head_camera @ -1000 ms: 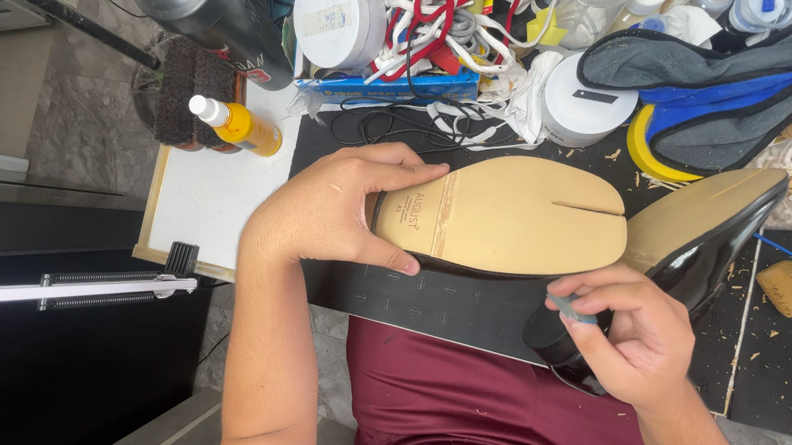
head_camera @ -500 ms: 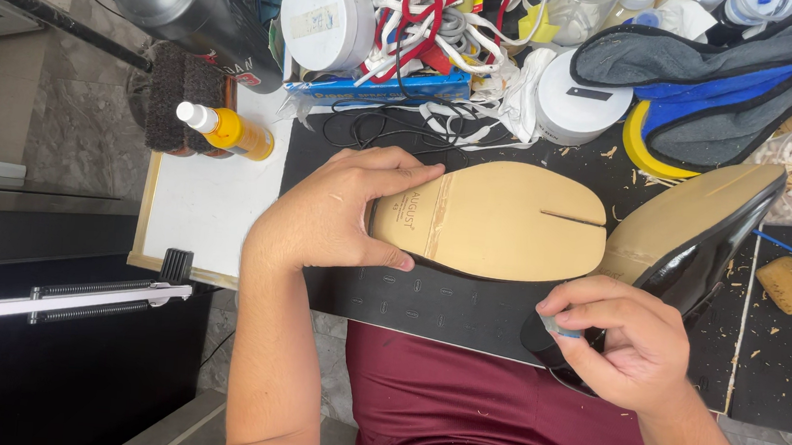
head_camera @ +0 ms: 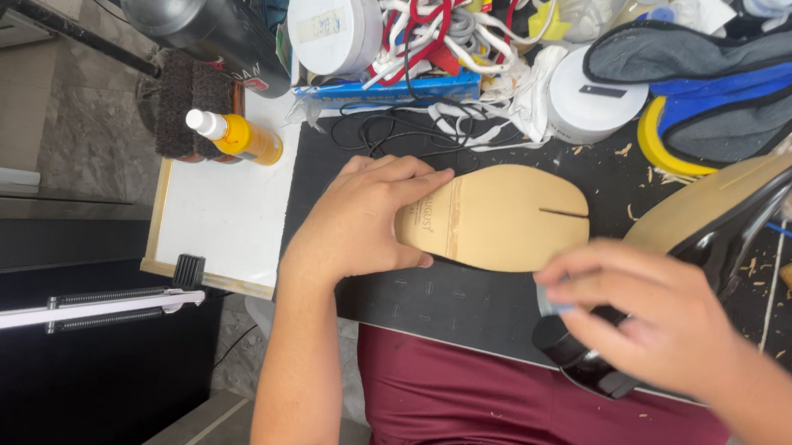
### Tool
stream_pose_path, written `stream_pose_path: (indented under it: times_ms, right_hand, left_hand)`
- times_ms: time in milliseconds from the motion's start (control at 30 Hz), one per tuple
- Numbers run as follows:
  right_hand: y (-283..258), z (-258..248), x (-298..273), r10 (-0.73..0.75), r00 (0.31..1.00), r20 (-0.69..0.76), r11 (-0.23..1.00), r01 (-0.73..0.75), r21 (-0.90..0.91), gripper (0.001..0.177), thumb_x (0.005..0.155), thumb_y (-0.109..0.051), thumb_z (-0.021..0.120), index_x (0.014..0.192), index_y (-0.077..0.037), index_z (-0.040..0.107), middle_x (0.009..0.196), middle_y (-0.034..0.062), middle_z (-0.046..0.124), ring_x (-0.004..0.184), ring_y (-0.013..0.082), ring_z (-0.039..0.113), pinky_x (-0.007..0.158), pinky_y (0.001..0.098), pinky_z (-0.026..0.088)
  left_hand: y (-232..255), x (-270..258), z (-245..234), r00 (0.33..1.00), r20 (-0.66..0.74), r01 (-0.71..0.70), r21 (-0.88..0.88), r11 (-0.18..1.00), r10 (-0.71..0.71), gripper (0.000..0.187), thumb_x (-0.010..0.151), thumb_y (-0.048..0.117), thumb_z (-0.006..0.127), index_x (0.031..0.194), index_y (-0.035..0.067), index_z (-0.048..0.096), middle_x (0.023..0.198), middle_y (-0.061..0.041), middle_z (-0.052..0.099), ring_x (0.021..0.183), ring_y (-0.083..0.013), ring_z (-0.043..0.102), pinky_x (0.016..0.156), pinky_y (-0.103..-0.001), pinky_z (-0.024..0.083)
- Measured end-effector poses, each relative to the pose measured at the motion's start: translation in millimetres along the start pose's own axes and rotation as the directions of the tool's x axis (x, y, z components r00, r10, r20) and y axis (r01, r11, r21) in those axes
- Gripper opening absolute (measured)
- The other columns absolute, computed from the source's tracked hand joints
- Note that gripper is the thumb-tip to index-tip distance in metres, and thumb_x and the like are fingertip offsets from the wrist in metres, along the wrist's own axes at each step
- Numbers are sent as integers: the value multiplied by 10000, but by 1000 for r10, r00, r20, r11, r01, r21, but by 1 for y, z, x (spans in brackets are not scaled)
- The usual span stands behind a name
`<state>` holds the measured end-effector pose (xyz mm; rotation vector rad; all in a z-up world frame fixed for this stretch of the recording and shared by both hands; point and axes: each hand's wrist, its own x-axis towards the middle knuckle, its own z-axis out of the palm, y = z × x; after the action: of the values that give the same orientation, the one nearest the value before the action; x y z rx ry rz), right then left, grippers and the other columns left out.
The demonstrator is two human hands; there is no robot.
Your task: The person uses a small blade to scrape and remove material from the sole of a black high-heeled shoe, then smooths the area with a sanding block. The person repeats this process on a second shoe, scraping and sanding the sole before placing both shoes on the work surface.
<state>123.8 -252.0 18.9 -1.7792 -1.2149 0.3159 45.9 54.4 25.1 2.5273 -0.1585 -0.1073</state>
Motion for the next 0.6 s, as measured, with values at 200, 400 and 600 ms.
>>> stream_pose_path:
  times_ms: [200, 400, 600]
  right_hand:
    - [9, 0, 75, -141, 954, 265, 965, 192, -177, 172, 824, -92, 753, 994, -72, 730, 1126, 48, 736, 920, 274, 729, 776, 368, 595]
    - [28, 14, 105, -268, 920, 288, 938, 317, -141, 237, 837, -107, 759, 1070, -69, 731, 1146, 55, 721, 983, 284, 708, 809, 397, 580]
    - [37, 26, 95, -224, 945, 239, 952, 265, -152, 250, 831, -90, 763, 1081, -98, 745, 1139, 24, 708, 1079, 261, 674, 879, 387, 571]
  left_hand:
    - [0, 1, 7, 1000, -30, 3, 52, 999, -1, 903, 464, 259, 922, 1322, 119, 680, 1162, -9, 679, 1104, -221, 623, 993, -399, 417]
    - [-2, 0, 10, 998, -66, 15, 26, 1000, -13, 899, 447, 266, 924, 1308, 141, 697, 1143, 9, 685, 1087, -211, 630, 963, -395, 431]
    - [-5, -4, 15, 996, -91, -1, 35, 999, 4, 905, 437, 265, 926, 1304, 143, 701, 1143, 9, 689, 1082, -211, 636, 972, -392, 441]
